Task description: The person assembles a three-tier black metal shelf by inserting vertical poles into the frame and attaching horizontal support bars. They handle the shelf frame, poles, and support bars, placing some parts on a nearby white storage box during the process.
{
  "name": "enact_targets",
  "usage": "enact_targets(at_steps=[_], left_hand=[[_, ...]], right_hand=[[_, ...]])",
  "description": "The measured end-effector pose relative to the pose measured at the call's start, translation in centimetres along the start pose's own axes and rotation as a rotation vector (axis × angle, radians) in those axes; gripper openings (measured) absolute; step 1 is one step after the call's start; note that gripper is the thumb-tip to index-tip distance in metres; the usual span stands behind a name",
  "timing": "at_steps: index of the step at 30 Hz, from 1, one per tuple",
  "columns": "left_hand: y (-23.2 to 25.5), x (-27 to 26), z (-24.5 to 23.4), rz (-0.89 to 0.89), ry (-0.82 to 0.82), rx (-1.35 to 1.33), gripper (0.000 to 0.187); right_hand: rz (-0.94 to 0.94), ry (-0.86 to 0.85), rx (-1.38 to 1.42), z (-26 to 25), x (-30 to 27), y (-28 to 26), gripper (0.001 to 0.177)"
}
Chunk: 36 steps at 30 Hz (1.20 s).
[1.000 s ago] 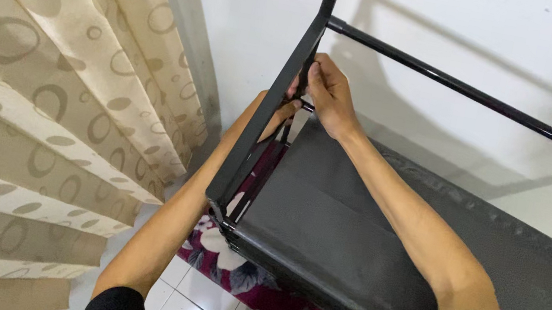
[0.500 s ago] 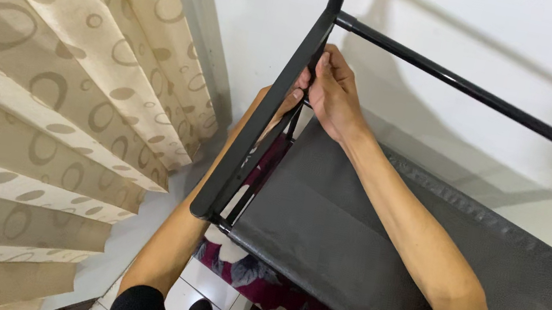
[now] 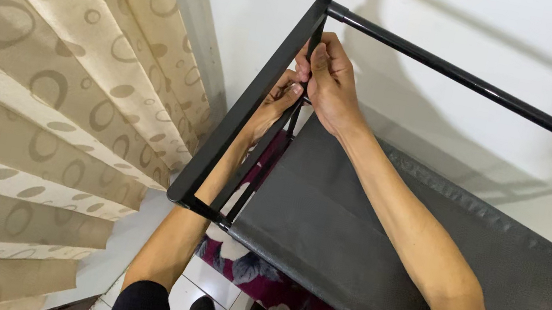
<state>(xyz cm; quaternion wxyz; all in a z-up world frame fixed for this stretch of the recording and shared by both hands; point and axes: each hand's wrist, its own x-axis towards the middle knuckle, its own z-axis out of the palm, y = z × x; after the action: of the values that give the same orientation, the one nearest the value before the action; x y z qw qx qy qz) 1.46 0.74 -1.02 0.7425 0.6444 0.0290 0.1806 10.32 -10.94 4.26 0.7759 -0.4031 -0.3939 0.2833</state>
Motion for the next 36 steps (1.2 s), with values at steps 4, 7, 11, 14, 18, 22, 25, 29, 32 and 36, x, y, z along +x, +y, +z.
enact_targets(at_steps=[4, 7, 11, 14, 18, 22, 25, 29, 32, 36], left_hand=[[-0.7, -0.4, -0.3, -0.021, 0.032, 0.051, 0.021], [-1.7, -0.1, -0.1, -0.231, 0.115, 0.178, 0.032], [-1.8, 0.8, 0.2, -0.037, -0.019, -0.03, 0.042], [0.0, -0.5, -0.2, -0.03, -0.114, -0.173, 0.053], [3.9, -2.5, 0.4, -0.18, -0.073, -0.231, 0.063], [6.5, -3.7, 1.3, -0.306, 0.043, -0.165, 0.062], [6.8, -4.0, 1.0, -0.175, 0.022, -0.246, 0.057], [5.9, -2.2, -0.5, 0.016, -0.183, 0.185, 0.047], [4.5, -1.4, -1.0, -0.006, -0.201, 0.337, 0.046], [2.1, -1.0, -1.4, -0.078, -0.137, 0.446, 0.047]], right_hand=[[-0.006, -0.013, 0.017, 0.3, 0.1, -0.4, 0.026], [-0.013, 0.009, -0.061, 0.3, -0.1, -0.6, 0.029], [-0.015, 0.042, -0.272, 0.3, -0.3, -1.1, 0.032], [-0.019, 0.043, -0.479, 0.5, -0.7, -2.4, 0.039], [-0.224, -0.025, -1.113, 2.2, -1.8, -7.1, 0.036], [0.494, 0.012, -1.478, 5.7, -3.1, -13.7, 0.031], [0.444, 0.063, -1.906, 7.8, -1.0, -18.3, 0.038], [-0.242, -0.196, -1.817, 8.7, 3.5, -20.1, 0.067], [0.01, -0.312, -1.778, 8.5, 5.4, -18.4, 0.065], [0.096, -0.4, -1.817, 8.1, 6.2, -15.7, 0.039]])
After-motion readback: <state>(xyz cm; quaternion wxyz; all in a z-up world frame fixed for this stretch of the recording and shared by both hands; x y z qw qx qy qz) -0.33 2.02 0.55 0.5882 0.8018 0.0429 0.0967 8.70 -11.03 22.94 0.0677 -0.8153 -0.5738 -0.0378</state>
